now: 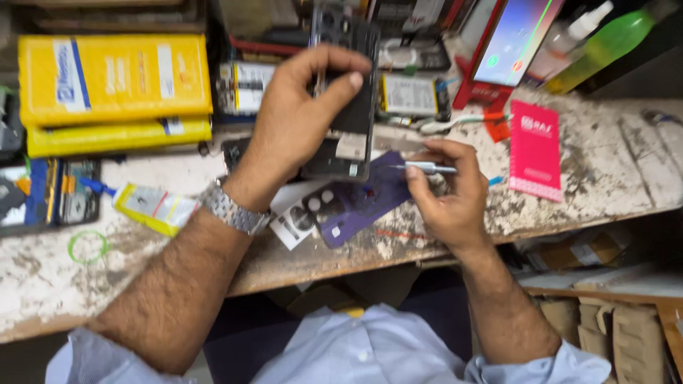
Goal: The person handles a disassembled smartphone, repeatedly inspecting the back and sides while holding it with both hands. They use a screwdriver to tighten screws on the rear camera module and the phone's frame. The person also interacts with a separate phone on a stand, pressing buttons on its screen.
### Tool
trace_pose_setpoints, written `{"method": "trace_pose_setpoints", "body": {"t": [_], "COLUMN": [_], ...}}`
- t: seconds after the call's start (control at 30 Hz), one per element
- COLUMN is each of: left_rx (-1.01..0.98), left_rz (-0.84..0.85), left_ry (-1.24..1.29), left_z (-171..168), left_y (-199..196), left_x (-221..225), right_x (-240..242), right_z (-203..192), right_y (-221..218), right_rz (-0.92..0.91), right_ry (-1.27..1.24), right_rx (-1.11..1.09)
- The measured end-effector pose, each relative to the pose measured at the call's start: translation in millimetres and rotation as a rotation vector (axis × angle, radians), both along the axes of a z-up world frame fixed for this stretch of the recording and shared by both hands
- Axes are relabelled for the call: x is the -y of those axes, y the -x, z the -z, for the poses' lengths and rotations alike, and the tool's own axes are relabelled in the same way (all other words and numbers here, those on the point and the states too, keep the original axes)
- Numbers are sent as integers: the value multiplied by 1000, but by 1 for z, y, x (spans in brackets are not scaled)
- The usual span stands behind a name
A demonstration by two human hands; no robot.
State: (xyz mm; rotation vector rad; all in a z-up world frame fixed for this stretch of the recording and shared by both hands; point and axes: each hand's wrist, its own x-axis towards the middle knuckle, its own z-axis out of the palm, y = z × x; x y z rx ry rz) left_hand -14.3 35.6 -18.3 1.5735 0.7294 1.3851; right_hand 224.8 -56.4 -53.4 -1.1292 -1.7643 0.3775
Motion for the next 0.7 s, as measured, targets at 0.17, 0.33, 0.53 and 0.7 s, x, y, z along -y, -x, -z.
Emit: {"method": "trace_pose_setpoints", "body": {"t": [0.17, 0.33, 0.53, 0.7], "left_rx": [-46, -1, 110, 142], "left_rz": [32, 148, 256, 290], "left_ry": [173, 319, 305, 328], "left_z": [-12, -23, -20, -19], "left_y": [-5, -16, -19, -20], "left_x": [12, 23, 24, 26], "right_x": [-6, -19, -22, -21], "right_z": [-26, -54, -61, -58], "right_y": [-2, 8, 23, 25], "right_rz": [-51, -69, -53, -60], "right_ry": [-56, -146, -139, -116], "right_rx": [-386, -391, -358, -383]}}
